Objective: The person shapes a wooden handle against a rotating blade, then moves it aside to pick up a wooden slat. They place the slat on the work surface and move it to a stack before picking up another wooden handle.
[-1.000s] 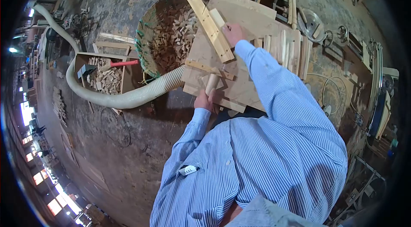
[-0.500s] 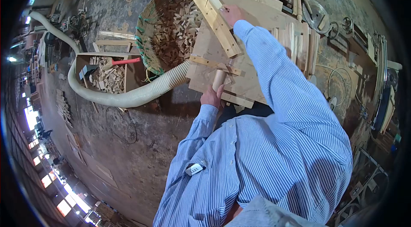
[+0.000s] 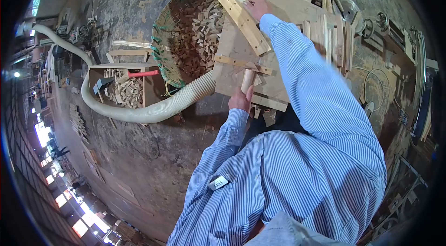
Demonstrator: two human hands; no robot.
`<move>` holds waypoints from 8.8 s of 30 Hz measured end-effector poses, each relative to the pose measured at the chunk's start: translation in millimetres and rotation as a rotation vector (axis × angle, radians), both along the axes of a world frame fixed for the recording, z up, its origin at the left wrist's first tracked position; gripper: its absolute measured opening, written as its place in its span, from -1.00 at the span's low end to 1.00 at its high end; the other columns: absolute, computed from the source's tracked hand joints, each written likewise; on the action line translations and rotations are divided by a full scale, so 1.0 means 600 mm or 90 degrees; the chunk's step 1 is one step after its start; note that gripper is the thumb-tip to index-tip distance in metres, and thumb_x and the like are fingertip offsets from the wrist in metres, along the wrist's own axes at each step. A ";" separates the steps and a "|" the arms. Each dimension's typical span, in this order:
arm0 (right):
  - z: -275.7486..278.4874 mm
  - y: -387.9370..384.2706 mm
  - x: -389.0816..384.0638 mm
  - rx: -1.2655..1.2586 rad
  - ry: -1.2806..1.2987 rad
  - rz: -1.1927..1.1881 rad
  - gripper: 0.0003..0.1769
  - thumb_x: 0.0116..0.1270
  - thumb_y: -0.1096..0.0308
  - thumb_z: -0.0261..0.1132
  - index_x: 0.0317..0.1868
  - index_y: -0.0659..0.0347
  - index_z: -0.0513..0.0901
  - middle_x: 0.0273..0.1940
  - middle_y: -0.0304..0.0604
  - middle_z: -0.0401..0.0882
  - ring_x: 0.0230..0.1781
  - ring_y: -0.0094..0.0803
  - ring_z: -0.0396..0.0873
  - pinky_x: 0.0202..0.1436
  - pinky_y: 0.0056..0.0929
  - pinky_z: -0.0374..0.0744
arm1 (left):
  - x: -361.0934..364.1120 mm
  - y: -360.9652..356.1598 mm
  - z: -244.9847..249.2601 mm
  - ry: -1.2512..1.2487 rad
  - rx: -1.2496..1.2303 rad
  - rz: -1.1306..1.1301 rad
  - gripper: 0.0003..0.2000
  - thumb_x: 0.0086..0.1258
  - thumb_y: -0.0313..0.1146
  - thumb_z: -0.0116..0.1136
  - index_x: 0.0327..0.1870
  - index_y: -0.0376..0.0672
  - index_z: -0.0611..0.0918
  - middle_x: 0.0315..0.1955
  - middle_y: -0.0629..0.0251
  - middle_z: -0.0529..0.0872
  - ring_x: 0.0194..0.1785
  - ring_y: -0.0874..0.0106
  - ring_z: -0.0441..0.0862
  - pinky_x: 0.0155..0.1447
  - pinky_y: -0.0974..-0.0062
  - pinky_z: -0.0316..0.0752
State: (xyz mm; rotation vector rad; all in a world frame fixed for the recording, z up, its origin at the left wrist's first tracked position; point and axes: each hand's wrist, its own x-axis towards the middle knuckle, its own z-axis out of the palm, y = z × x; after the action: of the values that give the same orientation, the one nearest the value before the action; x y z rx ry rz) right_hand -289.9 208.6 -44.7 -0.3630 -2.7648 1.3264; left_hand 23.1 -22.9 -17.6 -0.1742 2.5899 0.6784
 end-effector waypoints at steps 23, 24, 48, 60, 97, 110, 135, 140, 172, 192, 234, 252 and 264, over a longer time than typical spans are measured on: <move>0.014 0.109 -0.140 0.054 0.057 -0.006 -0.61 0.45 0.04 0.31 0.12 0.04 0.78 0.05 0.08 0.73 0.13 0.08 0.64 0.28 -0.01 0.56 | -0.150 0.108 -0.013 0.113 -0.023 -0.020 -0.37 0.54 0.29 -0.01 -0.09 -0.27 0.58 -0.34 -0.26 0.74 -0.21 -0.25 0.71 -0.12 -0.12 0.59; 0.020 0.113 -0.139 0.051 0.021 0.020 -0.60 0.43 0.04 0.32 0.15 0.04 0.76 0.05 0.09 0.73 0.13 0.08 0.63 0.28 -0.01 0.55 | -0.150 0.107 -0.019 0.128 -0.019 -0.016 -0.37 0.54 0.29 -0.01 -0.09 -0.27 0.58 -0.34 -0.26 0.74 -0.21 -0.25 0.71 -0.12 -0.12 0.59; 0.043 0.013 0.142 0.161 0.121 -0.082 -0.68 0.42 0.17 0.34 0.03 0.19 0.72 -0.02 0.16 0.64 0.11 0.15 0.58 0.20 0.03 0.56 | 0.011 -0.008 -0.023 0.033 0.010 0.018 -0.33 0.50 0.32 0.00 -0.07 -0.29 0.59 -0.21 -0.32 0.74 -0.09 -0.30 0.69 0.02 -0.16 0.57; 0.025 -0.032 0.067 0.085 0.045 -0.010 -0.64 0.44 0.08 0.31 0.10 0.08 0.74 0.00 0.12 0.66 0.10 0.13 0.59 0.20 0.00 0.56 | 0.035 -0.021 -0.004 0.028 -0.005 0.005 -0.37 0.52 0.33 0.01 -0.09 -0.23 0.56 -0.33 -0.22 0.75 -0.18 -0.23 0.71 -0.09 -0.10 0.59; -0.026 0.027 -0.041 0.032 0.123 0.003 -0.65 0.40 0.12 0.34 0.05 0.12 0.79 -0.10 0.13 0.69 -0.02 0.09 0.63 0.15 -0.01 0.56 | -0.035 0.024 -0.007 0.034 -0.006 -0.016 -0.41 0.54 0.25 0.04 -0.03 -0.26 0.53 -0.36 -0.26 0.74 -0.22 -0.24 0.72 -0.14 -0.11 0.59; -0.042 0.046 -0.077 0.045 0.106 0.007 -0.60 0.42 0.04 0.34 0.07 0.12 0.79 -0.05 0.11 0.65 0.06 0.08 0.61 0.21 -0.03 0.54 | -0.069 0.045 -0.010 0.028 -0.013 -0.017 -0.36 0.54 0.28 0.02 -0.08 -0.31 0.56 -0.35 -0.28 0.74 -0.20 -0.23 0.72 -0.09 -0.10 0.60; 0.070 0.094 -0.030 -0.041 0.065 0.048 -0.61 0.33 0.20 0.39 0.14 0.09 0.71 0.04 0.20 0.68 0.12 0.17 0.60 0.26 0.00 0.55 | -0.100 0.071 -0.030 0.096 -0.020 -0.013 -0.33 0.52 0.33 -0.03 -0.05 -0.28 0.58 -0.24 -0.30 0.73 -0.10 -0.27 0.68 -0.01 -0.14 0.56; 0.061 0.084 0.024 0.140 0.123 -0.031 -0.61 0.35 0.20 0.37 0.12 0.17 0.71 0.14 0.23 0.62 0.19 0.19 0.57 0.27 0.00 0.55 | -0.064 0.044 -0.019 0.052 -0.006 -0.007 -0.31 0.50 0.34 -0.01 0.01 -0.30 0.59 -0.19 -0.31 0.73 -0.06 -0.28 0.67 0.04 -0.15 0.54; -0.004 0.018 -0.049 0.090 0.094 0.035 -0.65 0.46 0.07 0.29 0.01 0.11 0.81 -0.07 0.19 0.69 0.03 0.14 0.63 0.18 0.05 0.55 | -0.026 0.021 0.008 0.011 -0.014 -0.006 -0.36 0.52 0.31 0.03 -0.07 -0.27 0.56 -0.35 -0.25 0.74 -0.19 -0.25 0.71 -0.08 -0.12 0.60; -0.006 0.099 -0.165 0.068 0.107 0.009 -0.64 0.44 0.05 0.32 0.02 0.11 0.80 -0.04 0.20 0.69 0.02 0.14 0.63 0.19 0.06 0.56 | -0.143 0.101 -0.012 0.102 -0.010 -0.031 -0.38 0.55 0.25 0.02 -0.07 -0.32 0.58 -0.33 -0.29 0.73 -0.17 -0.25 0.70 -0.08 -0.11 0.57; -0.015 -0.008 -0.078 -0.036 0.048 -0.068 -0.67 0.34 0.08 0.47 -0.28 0.22 0.80 -0.39 -0.03 0.76 -0.35 -0.15 0.71 -0.12 -0.16 0.63 | 0.001 0.001 0.003 0.011 -0.009 0.004 -0.36 0.51 0.30 0.03 -0.10 -0.28 0.56 -0.36 -0.27 0.74 -0.19 -0.25 0.71 -0.10 -0.11 0.60; -0.017 0.081 -0.216 -0.014 0.074 -0.072 -0.72 0.34 0.10 0.45 -0.25 0.17 0.80 -0.28 -0.01 0.79 -0.25 -0.08 0.73 -0.05 -0.11 0.63 | -0.130 0.087 -0.017 0.064 -0.023 -0.022 -0.37 0.52 0.27 0.06 -0.16 -0.31 0.55 -0.44 -0.20 0.72 -0.25 -0.21 0.71 -0.13 -0.09 0.59; 0.014 0.084 -0.174 -0.039 0.082 -0.088 -0.74 0.24 0.11 0.45 -0.23 0.11 0.83 -0.14 0.00 0.80 -0.09 -0.01 0.73 0.03 -0.08 0.65 | -0.136 0.096 -0.007 0.064 0.004 -0.007 -0.36 0.53 0.26 0.05 -0.07 -0.33 0.57 -0.33 -0.28 0.73 -0.16 -0.24 0.70 -0.06 -0.08 0.58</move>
State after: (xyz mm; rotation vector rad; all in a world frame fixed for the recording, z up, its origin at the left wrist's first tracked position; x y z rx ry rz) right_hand -394.4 259.1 -36.4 -0.4470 -2.5494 1.3535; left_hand -58.6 34.6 -21.8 -0.1280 2.6813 0.7086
